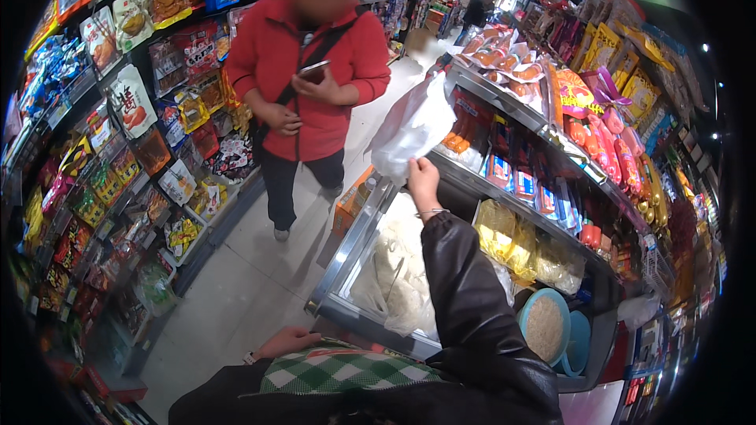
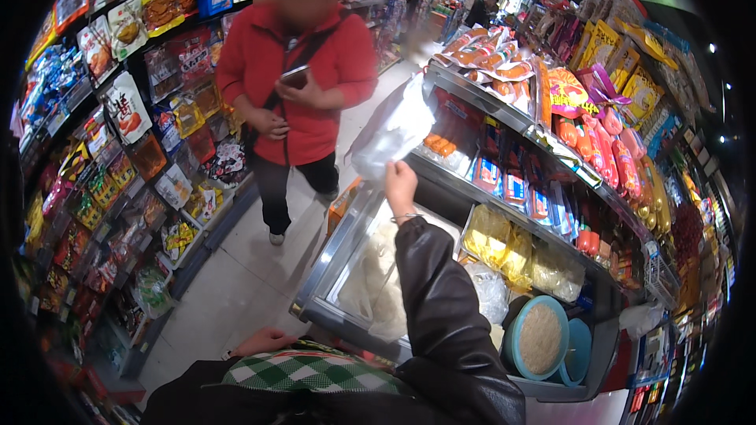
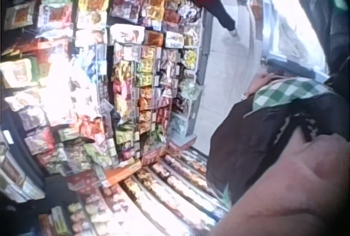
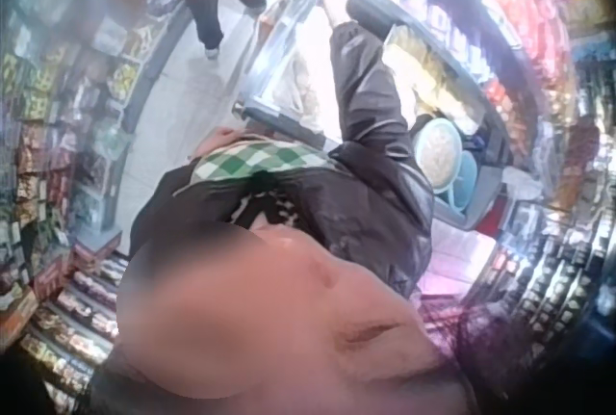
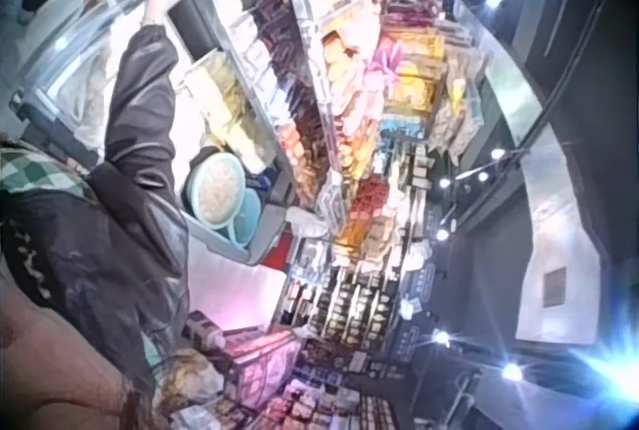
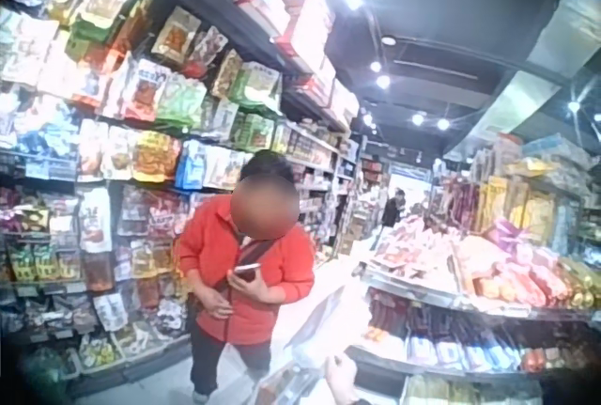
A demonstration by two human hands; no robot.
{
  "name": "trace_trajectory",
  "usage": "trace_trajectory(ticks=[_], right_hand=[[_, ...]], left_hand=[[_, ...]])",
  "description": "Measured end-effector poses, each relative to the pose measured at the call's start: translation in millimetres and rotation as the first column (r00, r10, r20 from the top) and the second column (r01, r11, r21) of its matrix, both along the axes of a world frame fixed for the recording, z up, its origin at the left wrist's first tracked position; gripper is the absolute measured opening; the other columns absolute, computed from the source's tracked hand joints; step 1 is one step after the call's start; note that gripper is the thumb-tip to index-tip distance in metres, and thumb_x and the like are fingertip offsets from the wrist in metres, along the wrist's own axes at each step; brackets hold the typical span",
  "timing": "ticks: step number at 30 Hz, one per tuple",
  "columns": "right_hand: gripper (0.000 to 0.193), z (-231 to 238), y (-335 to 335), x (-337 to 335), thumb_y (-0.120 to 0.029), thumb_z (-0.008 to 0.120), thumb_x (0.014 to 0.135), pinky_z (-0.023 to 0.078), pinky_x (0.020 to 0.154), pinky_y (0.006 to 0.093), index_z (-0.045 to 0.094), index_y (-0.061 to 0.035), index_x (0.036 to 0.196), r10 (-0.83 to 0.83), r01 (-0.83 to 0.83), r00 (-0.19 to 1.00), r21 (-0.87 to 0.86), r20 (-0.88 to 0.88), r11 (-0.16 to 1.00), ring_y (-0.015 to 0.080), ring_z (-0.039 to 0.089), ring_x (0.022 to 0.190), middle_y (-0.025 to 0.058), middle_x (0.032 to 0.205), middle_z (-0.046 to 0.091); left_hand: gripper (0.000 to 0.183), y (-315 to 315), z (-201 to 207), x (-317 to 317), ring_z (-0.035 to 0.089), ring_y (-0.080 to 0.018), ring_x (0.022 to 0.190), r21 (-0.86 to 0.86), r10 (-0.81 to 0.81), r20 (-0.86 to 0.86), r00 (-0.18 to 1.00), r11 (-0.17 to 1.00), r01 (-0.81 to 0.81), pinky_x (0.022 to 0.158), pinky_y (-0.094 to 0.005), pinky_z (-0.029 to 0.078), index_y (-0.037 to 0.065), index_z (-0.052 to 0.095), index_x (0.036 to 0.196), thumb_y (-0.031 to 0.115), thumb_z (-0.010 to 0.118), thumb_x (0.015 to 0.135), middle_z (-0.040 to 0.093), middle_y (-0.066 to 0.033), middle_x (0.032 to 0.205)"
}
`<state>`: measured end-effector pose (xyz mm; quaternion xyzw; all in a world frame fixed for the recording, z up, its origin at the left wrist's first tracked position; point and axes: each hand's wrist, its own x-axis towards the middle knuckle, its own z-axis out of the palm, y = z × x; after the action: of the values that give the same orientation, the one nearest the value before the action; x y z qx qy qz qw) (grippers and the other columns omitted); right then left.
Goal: The person portions noodles and bean sprouts from a refrigerated display into a plastic bag using tongs. They first place noodles into the bag, then add bean sprouts, and finally tie the bag closed.
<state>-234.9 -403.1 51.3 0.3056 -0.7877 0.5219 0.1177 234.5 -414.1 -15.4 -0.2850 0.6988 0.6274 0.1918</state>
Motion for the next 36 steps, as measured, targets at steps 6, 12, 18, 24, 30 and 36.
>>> trace_trajectory(ticks=[6, 12, 18, 24, 30, 36], right_hand=[[0.023, 30.1, -32.1, 61.9, -0.020, 0.071, 0.080, 0.047, 0.062, 0.0375, 0.063, 0.0016, 0.076, -0.062, 0.074, 0.996, -0.177, 0.069, 0.981, 0.0306, 0.061, 0.063, 0.0177, 0.069, 0.063], [0.016, 32.0, -11.2, 59.8, -0.014, 0.072, 0.082, 0.044, 0.056, 0.0247, 0.069, 0.0018, 0.084, 0.152, -0.104, 0.983, -0.374, 0.101, 0.922, 0.0082, 0.054, 0.058, 0.0041, 0.065, 0.064], [0.025, 33.6, 33.0, 37.3, -0.012, 0.075, 0.080, 0.038, 0.051, 0.0234, 0.058, 0.0008, 0.066, 0.143, -0.123, 0.989, -0.298, 0.046, 0.947, 0.0034, 0.044, 0.055, 0.0010, 0.057, 0.055], [0.027, 15.7, 82.8, 32.2, -0.012, 0.069, 0.078, 0.044, 0.059, 0.0448, 0.052, 0.0009, 0.062, 0.297, -0.241, 0.868, 0.186, -0.398, 0.953, 0.0386, 0.056, 0.064, 0.0196, 0.063, 0.054], [0.025, -26.1, 141.5, 112.4, -0.014, 0.071, 0.077, 0.045, 0.058, 0.0426, 0.054, -0.0007, 0.065, 0.240, -0.197, 0.953, 0.220, -0.187, 0.955, 0.0366, 0.057, 0.062, 0.0182, 0.063, 0.055], [0.010, -35.0, 176.8, 222.8, -0.008, 0.063, 0.074, 0.047, 0.062, 0.0451, 0.058, -0.0007, 0.069, 0.423, -0.422, 0.904, 0.275, 0.061, 0.864, 0.0382, 0.059, 0.068, 0.0194, 0.072, 0.060]], left_hand=[[0.041, -0.4, 4.7, 12.9, 0.056, -0.0055, 0.071, 0.019, 0.137, 0.102, 0.985, 0.990, -0.139, 0.065, -0.0228, 0.046, 0.002, 0.071, 0.093, 0.042, 0.062, 0.091, 0.066, -0.0002, 0.076], [0.043, 1.4, -1.2, 19.8, 0.054, -0.0060, 0.068, -0.007, 0.198, 0.149, 0.969, 0.980, -0.200, 0.063, -0.0244, 0.045, 0.001, 0.071, 0.090, 0.043, 0.063, 0.089, 0.064, 0.0005, 0.073], [0.043, 3.9, 8.8, 13.1, 0.055, -0.0062, 0.070, -0.027, 0.117, 0.176, 0.977, 0.993, -0.114, 0.066, -0.0239, 0.045, 0.000, 0.070, 0.087, 0.043, 0.063, 0.089, 0.064, -0.0005, 0.074], [0.041, 15.8, 19.3, -14.2, 0.056, -0.0068, 0.067, -0.117, -0.003, 0.127, 0.992, 0.993, 0.018, 0.063, -0.0234, 0.045, 0.002, 0.067, 0.076, 0.039, 0.061, 0.093, 0.064, -0.0012, 0.070], [0.027, 28.3, 22.1, -58.0, 0.064, -0.0138, 0.085, 0.242, 0.160, -0.173, 0.972, 0.963, -0.115, 0.079, -0.0271, 0.051, -0.002, 0.063, 0.097, 0.024, 0.058, 0.096, 0.068, -0.0077, 0.090], [0.058, 57.4, 10.2, -141.3, 0.042, -0.0249, 0.130, 0.440, 0.406, -0.407, 0.818, 0.872, -0.214, 0.104, -0.0344, 0.039, -0.002, 0.032, 0.141, 0.022, 0.058, 0.095, 0.040, -0.0176, 0.143]])
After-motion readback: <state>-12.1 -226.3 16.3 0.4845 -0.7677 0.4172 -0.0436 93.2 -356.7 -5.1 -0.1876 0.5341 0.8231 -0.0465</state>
